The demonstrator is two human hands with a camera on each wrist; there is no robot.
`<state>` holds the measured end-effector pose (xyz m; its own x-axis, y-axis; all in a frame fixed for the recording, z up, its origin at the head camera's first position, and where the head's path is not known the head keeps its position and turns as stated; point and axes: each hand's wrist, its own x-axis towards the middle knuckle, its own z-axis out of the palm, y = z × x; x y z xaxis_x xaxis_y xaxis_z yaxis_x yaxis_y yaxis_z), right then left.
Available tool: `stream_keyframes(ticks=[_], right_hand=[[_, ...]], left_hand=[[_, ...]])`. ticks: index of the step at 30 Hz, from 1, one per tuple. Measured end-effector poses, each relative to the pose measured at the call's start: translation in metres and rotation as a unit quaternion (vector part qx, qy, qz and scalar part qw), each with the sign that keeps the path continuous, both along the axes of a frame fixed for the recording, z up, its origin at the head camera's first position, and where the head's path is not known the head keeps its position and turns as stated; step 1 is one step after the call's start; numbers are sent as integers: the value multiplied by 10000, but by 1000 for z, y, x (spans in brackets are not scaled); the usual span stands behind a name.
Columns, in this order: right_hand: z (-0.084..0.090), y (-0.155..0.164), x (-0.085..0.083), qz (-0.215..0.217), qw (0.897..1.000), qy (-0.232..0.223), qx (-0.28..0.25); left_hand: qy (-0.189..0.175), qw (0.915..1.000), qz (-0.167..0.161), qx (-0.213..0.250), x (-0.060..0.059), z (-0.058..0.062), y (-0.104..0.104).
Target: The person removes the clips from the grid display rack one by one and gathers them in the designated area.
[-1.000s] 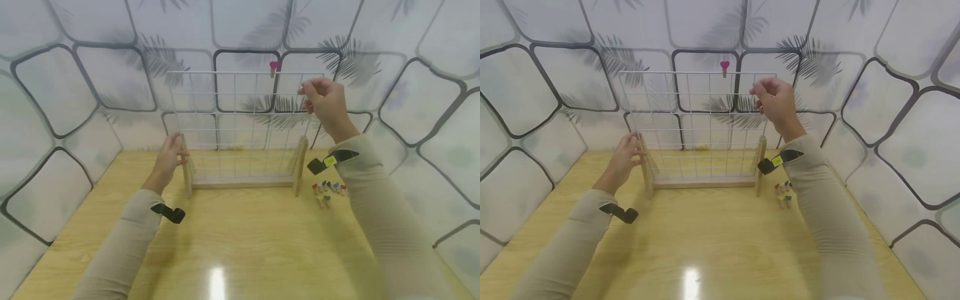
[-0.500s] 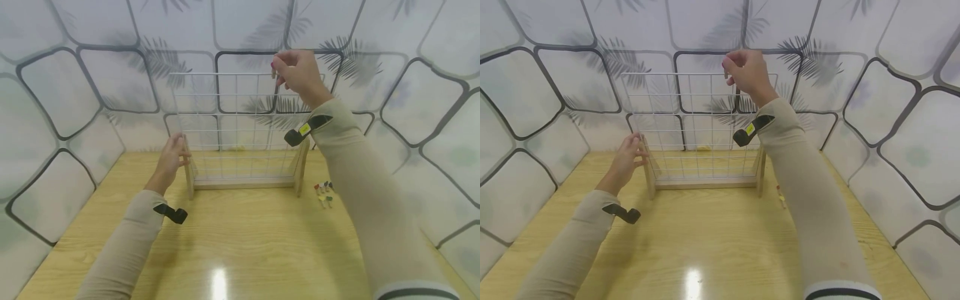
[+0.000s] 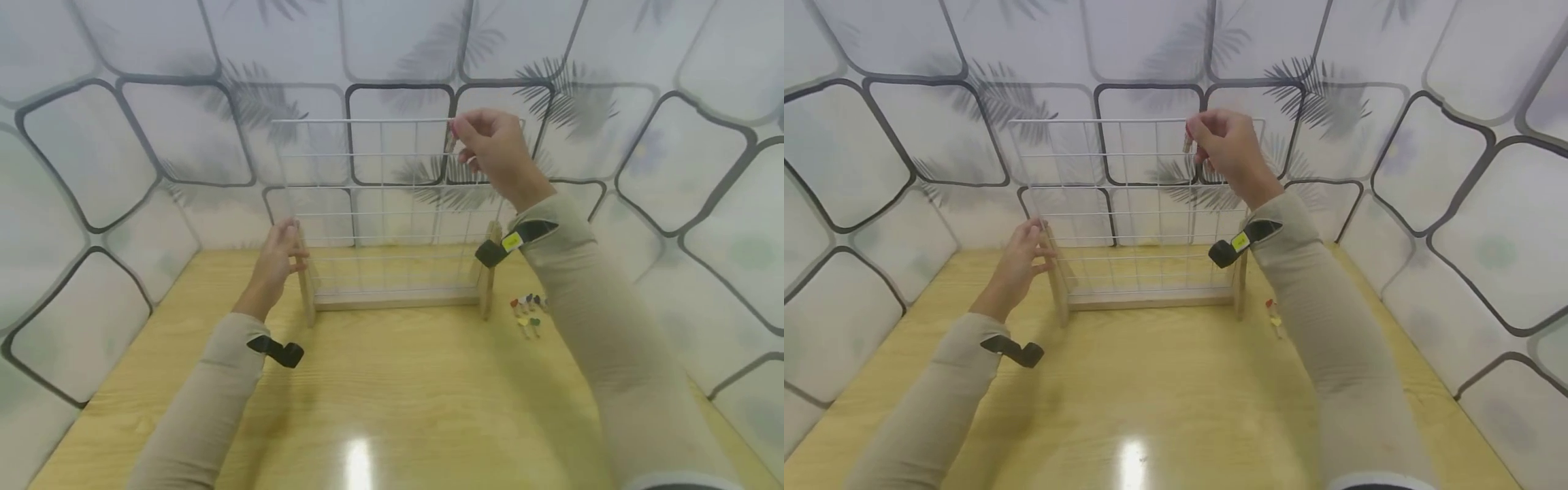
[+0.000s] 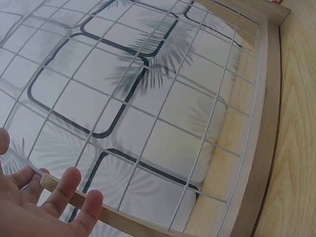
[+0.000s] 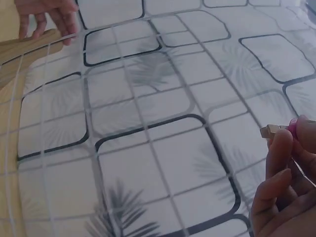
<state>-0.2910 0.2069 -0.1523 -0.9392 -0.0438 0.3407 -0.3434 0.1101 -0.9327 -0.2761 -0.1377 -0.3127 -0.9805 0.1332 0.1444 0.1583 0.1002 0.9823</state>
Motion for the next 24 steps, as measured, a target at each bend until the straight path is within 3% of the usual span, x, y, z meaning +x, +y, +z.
stream_keyframes(ticks=[5, 12, 24], right_hand=[[-39, 26, 6, 0, 9971, -344, 680], [-92, 65, 15, -154, 9921, -647, 1067], [-186, 147, 47, -444, 9678, -1760, 1743]], left_hand=[[-82, 10000, -5, 35, 0, 2, -7], [-143, 9999, 57, -33, 5, 10, -11], [-228, 9997, 59, -36, 9, 9, -8]])
